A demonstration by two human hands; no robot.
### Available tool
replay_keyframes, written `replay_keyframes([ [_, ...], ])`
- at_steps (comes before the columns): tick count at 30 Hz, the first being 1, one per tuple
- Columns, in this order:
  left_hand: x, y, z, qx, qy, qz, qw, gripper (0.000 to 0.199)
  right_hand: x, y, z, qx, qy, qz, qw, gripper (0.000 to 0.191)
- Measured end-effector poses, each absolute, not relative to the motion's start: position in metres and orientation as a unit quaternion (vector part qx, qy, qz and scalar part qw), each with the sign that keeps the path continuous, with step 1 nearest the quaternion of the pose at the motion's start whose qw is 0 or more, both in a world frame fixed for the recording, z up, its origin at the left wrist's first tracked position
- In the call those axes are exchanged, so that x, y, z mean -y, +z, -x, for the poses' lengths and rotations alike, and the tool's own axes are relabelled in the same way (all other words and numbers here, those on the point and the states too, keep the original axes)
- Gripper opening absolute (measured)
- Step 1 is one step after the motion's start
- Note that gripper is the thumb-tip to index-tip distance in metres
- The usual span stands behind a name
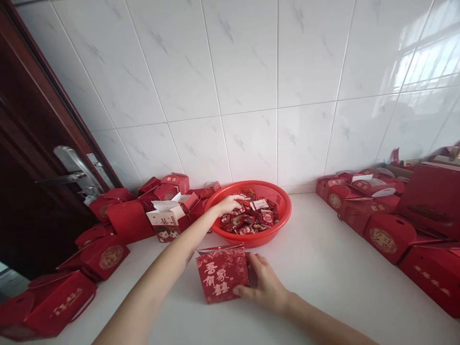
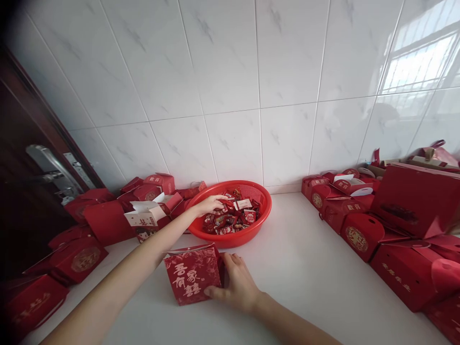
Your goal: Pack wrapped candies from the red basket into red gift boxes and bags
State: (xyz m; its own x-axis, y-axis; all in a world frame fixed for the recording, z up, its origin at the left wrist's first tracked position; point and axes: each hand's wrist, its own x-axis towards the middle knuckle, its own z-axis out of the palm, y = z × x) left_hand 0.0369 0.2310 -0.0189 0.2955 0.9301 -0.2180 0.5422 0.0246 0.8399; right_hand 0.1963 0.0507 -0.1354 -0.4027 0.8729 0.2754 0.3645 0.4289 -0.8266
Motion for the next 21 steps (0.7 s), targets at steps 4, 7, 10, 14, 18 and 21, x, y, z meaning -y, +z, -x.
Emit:
replay_keyframes([
  [4,-0.229,-0.017,-0.037,-0.54,0.258,-0.647,0.472,0.045,-0.051,-0.135,-0.197,0.758,0.367,0.39,0.373,0.066],
  [7,-0.227,-0.015,-0.037,-0.517,0.297,-0.647,0.475,0.037,-0.048,-0.132,-0.198,0.745,0.387,0.367,0.402,0.07],
  [10,-0.223,-0.012,-0.037,-0.493,0.33,-0.656,0.468,0.038,-0.044,-0.123,-0.203,0.725,0.377,0.343,0.463,0.053],
  [14,-0.213,-0.001,-0.038,-0.449,0.363,-0.668,0.47,0.037,-0.054,-0.087,-0.216,0.68,0.291,0.346,0.578,0.029],
  [18,-0.201,0.016,-0.048,-0.401,0.395,-0.641,0.522,0.037,-0.089,-0.039,-0.225,0.613,0.279,0.38,0.634,0.03],
  [21,-0.189,0.025,-0.058,-0.351,0.419,-0.635,0.546,0.04,-0.118,-0.018,-0.224,0.579,0.336,0.392,0.631,0.042],
])
